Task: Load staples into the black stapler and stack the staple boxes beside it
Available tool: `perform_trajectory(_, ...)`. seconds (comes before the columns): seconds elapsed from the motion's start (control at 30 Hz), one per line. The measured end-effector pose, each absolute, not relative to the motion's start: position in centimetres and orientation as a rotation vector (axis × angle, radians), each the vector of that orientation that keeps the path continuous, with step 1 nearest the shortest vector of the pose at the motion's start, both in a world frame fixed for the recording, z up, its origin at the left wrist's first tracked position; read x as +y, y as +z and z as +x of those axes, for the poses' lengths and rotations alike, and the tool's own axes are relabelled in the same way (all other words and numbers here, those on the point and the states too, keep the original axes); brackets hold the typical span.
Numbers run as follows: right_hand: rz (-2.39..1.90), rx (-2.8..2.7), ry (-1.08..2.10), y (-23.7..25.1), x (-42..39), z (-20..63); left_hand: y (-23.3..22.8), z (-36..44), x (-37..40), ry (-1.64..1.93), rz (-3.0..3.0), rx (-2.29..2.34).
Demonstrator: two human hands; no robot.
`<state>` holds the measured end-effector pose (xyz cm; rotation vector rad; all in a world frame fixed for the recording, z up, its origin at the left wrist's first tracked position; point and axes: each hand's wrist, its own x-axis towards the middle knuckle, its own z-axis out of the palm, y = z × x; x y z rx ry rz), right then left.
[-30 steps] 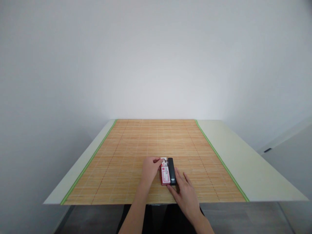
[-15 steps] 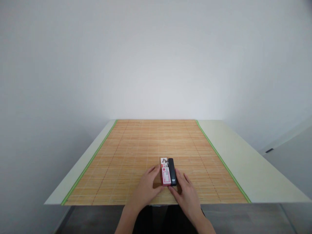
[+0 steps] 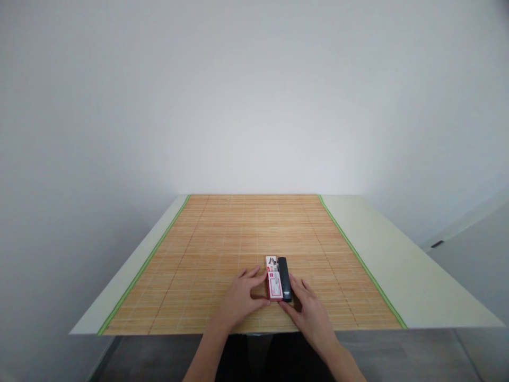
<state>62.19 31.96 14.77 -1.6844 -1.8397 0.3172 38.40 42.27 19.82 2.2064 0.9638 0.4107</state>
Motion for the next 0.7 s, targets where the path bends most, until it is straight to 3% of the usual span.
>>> perform_trajectory(0.7, -1.820, -1.743, 0.339, 17.6, 28.3, 78.5, 19.9, 54.0, 41.2, 0.582, 2.443, 0.650)
